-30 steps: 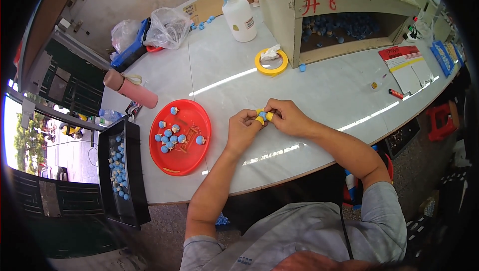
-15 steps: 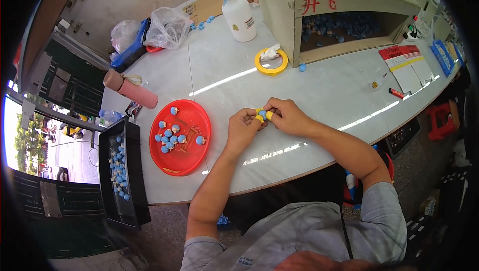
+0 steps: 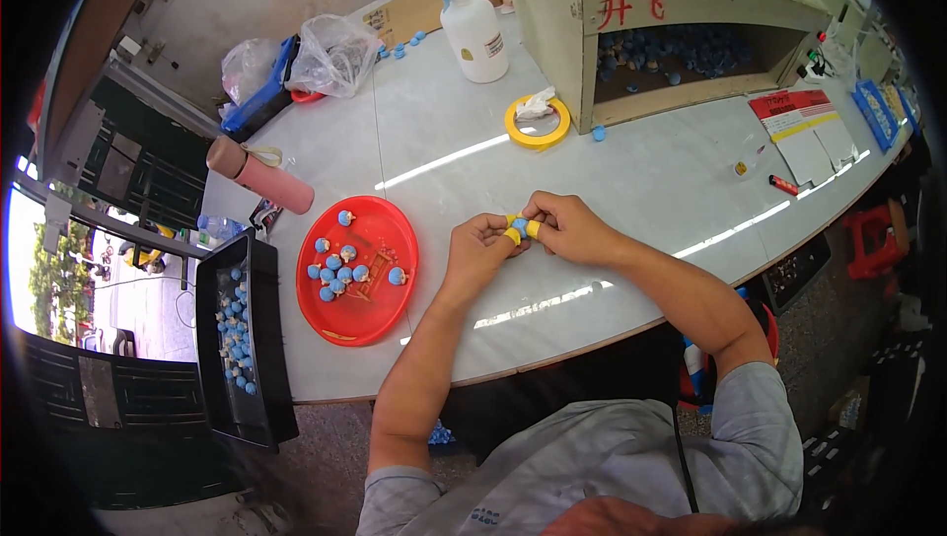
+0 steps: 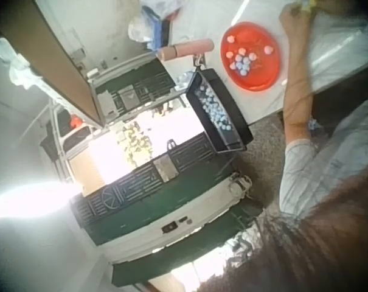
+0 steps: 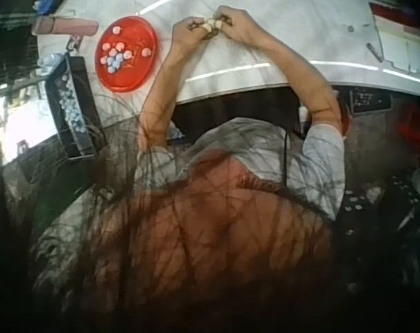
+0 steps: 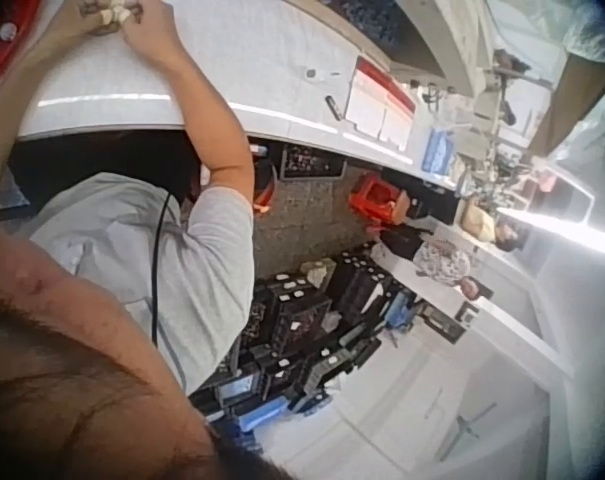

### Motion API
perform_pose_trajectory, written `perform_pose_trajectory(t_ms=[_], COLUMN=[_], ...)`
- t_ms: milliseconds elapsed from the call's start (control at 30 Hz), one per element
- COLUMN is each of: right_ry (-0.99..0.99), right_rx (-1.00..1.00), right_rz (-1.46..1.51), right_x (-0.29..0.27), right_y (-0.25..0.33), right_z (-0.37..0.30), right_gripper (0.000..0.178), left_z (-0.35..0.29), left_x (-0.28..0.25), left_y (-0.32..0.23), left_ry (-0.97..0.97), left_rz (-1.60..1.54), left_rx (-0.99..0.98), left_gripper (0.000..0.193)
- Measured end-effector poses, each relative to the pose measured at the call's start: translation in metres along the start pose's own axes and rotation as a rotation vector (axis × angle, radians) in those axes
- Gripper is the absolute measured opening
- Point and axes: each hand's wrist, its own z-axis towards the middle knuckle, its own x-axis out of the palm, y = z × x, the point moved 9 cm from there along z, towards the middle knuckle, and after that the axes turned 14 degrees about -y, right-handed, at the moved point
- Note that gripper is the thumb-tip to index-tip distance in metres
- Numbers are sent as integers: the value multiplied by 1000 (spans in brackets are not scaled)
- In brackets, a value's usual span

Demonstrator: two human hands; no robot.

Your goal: The person applies glue from a small bottle onto toy components, retrieves matching parts from a storage box, and presses the pieces together by hand to assemble small figurines before placing them onto a red plate.

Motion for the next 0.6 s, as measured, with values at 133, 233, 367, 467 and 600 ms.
perform_pose_trajectory(t_ms=[133,233,367,467,600], right_ry=[-1,-34,-36,-41,-53], right_rx=[-65,-136,-125,-133,-132], right_rz=[-37,-57,-79,-78,-82], right_x=[1,-1,0,-1,-2], right_y=[1,5,0,0,-1], right_z=[1,1,1,0,0], right_gripper=[9,7,7,7,7], left_z=[0,1,-1,-2,-1], left_x=[-1,0,0,1,3], left_y=[1,3,3,3,4], left_ry=[7,2,-20,-33,-39], left_rz=[-7,-15,23,7,4], left_rx=[3,24,25,28,26], left_gripper=[19,19,18,14,15])
